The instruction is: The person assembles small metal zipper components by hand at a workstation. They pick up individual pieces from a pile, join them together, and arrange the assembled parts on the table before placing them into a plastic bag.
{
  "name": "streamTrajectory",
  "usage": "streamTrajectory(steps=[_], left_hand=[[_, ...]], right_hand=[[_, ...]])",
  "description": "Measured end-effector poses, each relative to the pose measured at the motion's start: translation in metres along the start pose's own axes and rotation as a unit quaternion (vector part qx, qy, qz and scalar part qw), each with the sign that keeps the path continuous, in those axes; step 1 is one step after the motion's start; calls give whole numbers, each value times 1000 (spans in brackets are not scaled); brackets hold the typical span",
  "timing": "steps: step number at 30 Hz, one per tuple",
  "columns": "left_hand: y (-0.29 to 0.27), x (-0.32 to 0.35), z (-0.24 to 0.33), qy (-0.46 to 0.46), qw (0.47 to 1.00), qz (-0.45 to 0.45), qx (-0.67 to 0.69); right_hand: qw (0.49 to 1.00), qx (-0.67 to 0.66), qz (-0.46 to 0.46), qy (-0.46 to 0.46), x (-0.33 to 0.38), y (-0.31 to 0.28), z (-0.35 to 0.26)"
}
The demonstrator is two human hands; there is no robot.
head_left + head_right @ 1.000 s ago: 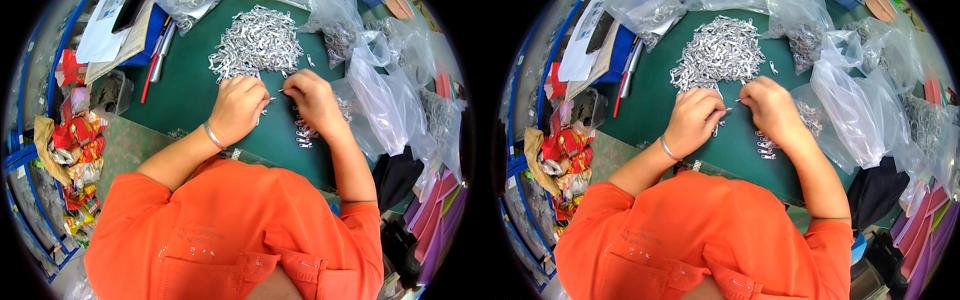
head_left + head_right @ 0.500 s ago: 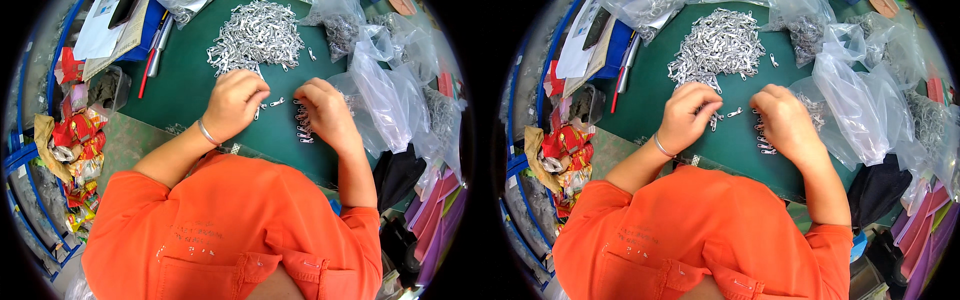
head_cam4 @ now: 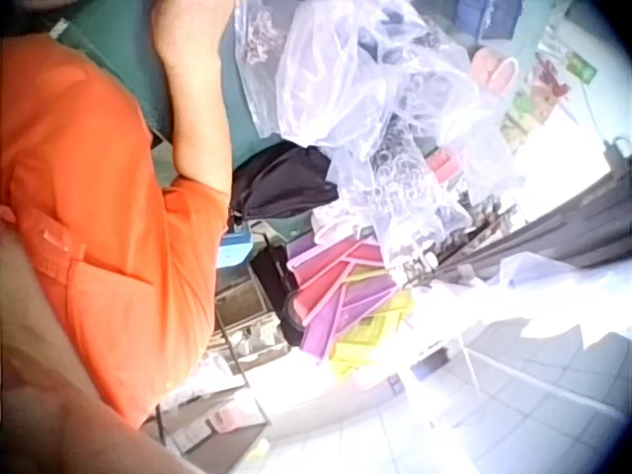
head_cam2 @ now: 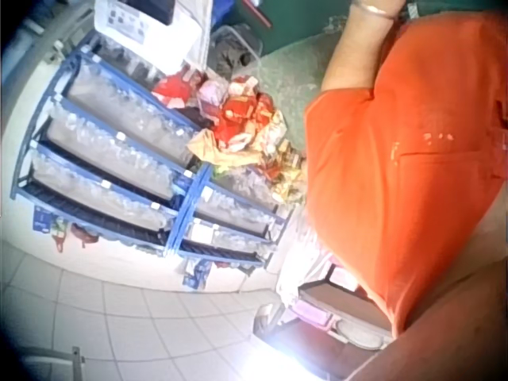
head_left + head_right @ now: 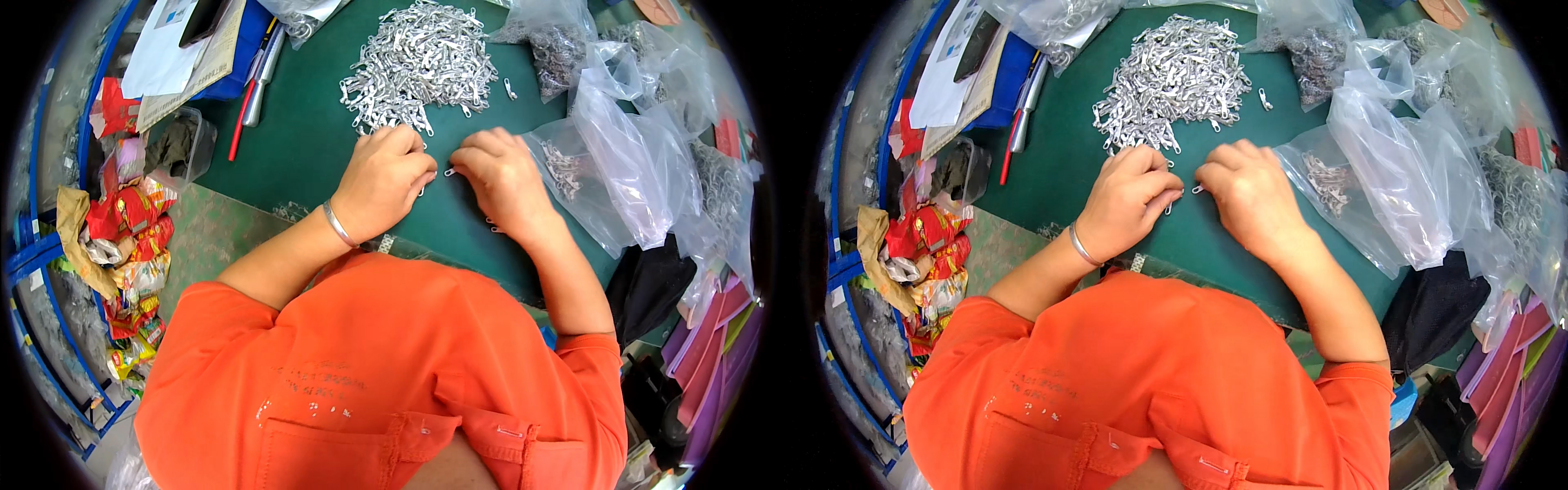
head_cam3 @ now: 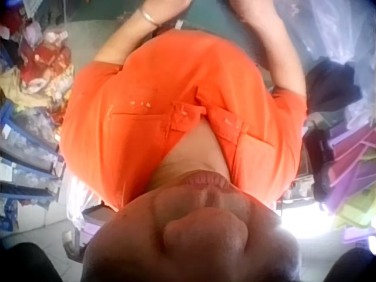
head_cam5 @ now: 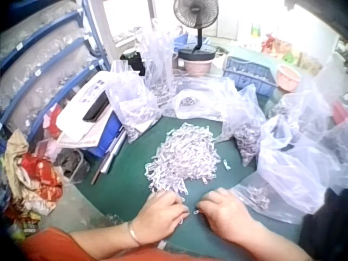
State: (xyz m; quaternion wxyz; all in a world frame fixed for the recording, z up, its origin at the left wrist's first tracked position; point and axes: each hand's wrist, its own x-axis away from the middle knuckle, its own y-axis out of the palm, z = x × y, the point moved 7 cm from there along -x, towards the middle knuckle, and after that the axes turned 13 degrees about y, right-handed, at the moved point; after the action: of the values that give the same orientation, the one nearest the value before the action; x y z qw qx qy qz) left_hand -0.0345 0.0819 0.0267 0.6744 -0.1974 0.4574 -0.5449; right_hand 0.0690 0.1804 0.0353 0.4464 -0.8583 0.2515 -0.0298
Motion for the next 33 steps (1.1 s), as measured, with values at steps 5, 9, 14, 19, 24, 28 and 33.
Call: streamTrajectory(steps=[5,9,14,19,24,28,33], left_hand=[[1,-6,2,6,999,-39,-14],[1,-3,1,3,999,-41,-13],[1,-7,5,6,999,-41,-4],[5,-9,5,18,999,-40,-2],[-6,-7,5,13,999,29,22],[-11,-10,-1,-14,993,78,83],[7,-4,-18,-196,911,106,347]], right_hand=[[998,-32,-18,44,6,-12,6],[986,-41,-98,131,4,-37,18],[988,59,72,120,-21,-50,33],[970,168,115,135,-44,-24,57],[995,10,24,95,-30,-26,46],[981,-18,60,181,-21,-44,47],[977,68,82,187,-19,-28,53]])
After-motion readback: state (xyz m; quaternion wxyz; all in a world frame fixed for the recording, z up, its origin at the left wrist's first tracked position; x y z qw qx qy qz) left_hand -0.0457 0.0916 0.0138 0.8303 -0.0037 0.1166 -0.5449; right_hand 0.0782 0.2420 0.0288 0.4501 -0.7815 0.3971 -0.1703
